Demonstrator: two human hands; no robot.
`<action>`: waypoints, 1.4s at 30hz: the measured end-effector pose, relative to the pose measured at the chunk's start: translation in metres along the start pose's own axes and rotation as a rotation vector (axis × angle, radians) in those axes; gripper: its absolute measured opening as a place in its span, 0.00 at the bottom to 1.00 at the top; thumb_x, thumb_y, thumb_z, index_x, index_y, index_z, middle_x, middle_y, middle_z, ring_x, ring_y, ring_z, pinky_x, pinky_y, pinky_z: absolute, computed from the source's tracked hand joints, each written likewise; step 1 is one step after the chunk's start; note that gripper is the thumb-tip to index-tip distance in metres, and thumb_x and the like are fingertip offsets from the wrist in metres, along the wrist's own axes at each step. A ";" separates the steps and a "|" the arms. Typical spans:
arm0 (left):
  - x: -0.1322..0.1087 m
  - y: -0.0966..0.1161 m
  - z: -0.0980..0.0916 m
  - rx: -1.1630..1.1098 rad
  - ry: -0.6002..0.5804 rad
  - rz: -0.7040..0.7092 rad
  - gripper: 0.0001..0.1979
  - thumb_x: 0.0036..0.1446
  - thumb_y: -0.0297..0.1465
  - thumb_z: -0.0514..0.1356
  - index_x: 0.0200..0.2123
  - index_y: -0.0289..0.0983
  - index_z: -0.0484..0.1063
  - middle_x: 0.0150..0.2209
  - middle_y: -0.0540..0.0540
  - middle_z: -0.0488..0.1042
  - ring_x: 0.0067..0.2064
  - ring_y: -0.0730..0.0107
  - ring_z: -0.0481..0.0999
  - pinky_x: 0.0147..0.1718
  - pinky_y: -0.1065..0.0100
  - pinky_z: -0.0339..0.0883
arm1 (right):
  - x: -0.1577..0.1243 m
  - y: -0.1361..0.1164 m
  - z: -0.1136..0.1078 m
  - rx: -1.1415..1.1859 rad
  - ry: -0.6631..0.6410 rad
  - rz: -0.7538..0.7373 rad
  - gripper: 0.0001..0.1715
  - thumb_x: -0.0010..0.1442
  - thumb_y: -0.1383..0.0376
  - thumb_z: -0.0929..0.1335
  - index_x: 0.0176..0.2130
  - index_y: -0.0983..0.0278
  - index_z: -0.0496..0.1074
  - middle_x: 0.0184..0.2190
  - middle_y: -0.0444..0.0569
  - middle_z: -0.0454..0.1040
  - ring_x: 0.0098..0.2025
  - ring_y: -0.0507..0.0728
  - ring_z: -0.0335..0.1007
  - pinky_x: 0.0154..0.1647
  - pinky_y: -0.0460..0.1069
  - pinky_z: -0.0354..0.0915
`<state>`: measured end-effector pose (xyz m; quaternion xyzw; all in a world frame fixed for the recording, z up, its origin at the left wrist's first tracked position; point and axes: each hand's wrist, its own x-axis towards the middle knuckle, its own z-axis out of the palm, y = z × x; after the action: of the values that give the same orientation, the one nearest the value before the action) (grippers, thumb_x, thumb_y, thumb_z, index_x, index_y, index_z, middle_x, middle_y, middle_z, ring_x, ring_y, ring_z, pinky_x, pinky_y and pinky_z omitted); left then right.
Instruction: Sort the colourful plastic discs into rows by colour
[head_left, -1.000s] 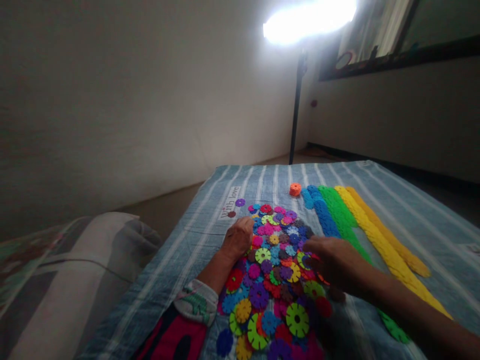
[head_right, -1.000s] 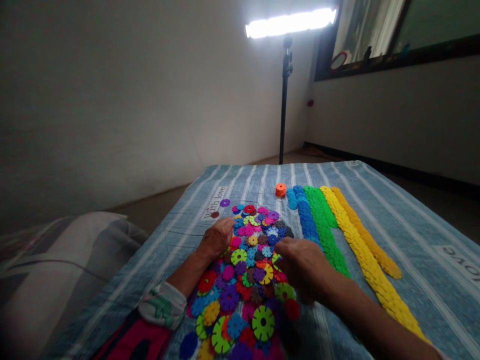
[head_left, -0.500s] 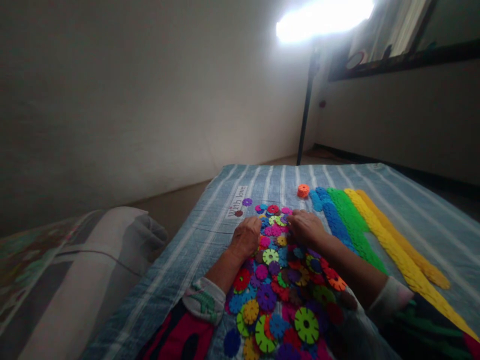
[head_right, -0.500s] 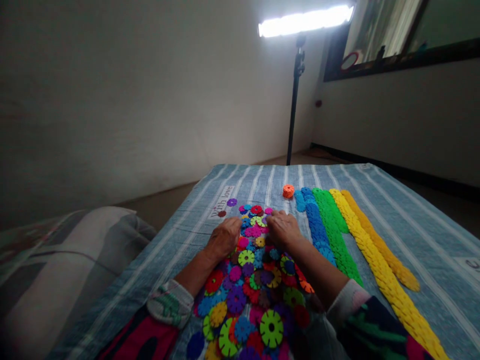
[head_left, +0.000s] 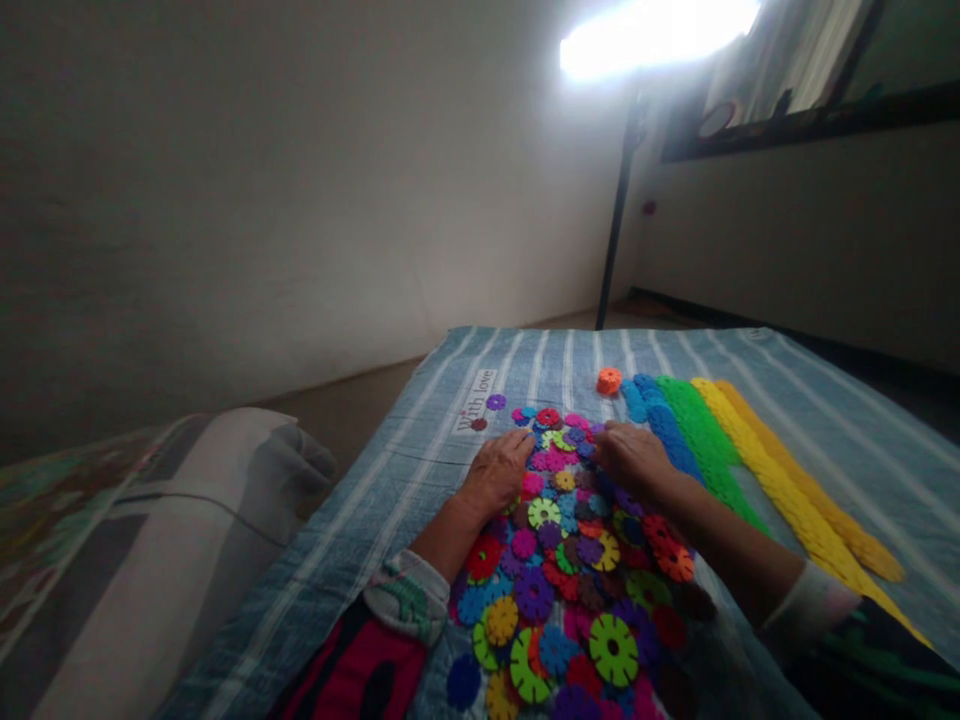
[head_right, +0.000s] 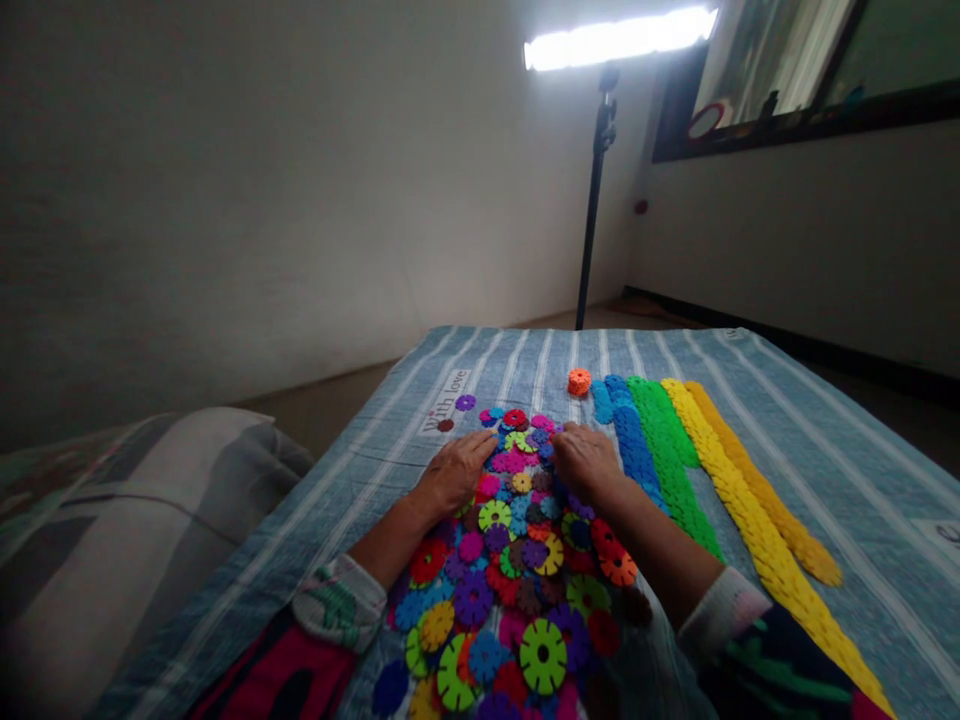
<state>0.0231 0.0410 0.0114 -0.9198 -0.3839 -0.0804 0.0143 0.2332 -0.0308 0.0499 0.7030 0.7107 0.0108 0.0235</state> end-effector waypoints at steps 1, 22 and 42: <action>0.000 -0.001 0.001 -0.007 0.005 0.001 0.18 0.63 0.23 0.48 0.54 0.36 0.67 0.59 0.40 0.68 0.59 0.62 0.67 0.56 0.59 0.64 | 0.000 0.000 -0.001 -0.002 0.002 0.003 0.15 0.65 0.63 0.61 0.40 0.65 0.76 0.41 0.56 0.75 0.44 0.59 0.72 0.39 0.48 0.61; -0.003 -0.027 0.007 0.020 0.065 -0.267 0.12 0.64 0.28 0.48 0.44 0.36 0.69 0.54 0.38 0.69 0.59 0.60 0.64 0.59 0.57 0.60 | -0.001 0.008 0.000 0.024 -0.026 0.028 0.16 0.64 0.70 0.59 0.37 0.67 0.76 0.38 0.55 0.75 0.40 0.58 0.72 0.34 0.47 0.58; -0.001 -0.030 0.011 0.013 0.110 -0.075 0.14 0.61 0.22 0.47 0.41 0.36 0.72 0.47 0.39 0.72 0.54 0.62 0.68 0.56 0.61 0.63 | 0.001 0.032 0.013 0.176 -0.033 0.053 0.15 0.55 0.70 0.64 0.34 0.63 0.80 0.32 0.53 0.79 0.36 0.56 0.74 0.30 0.45 0.56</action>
<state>0.0028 0.0621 -0.0009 -0.8987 -0.4174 -0.1289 0.0384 0.2657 -0.0292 0.0382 0.7209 0.6896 -0.0625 -0.0272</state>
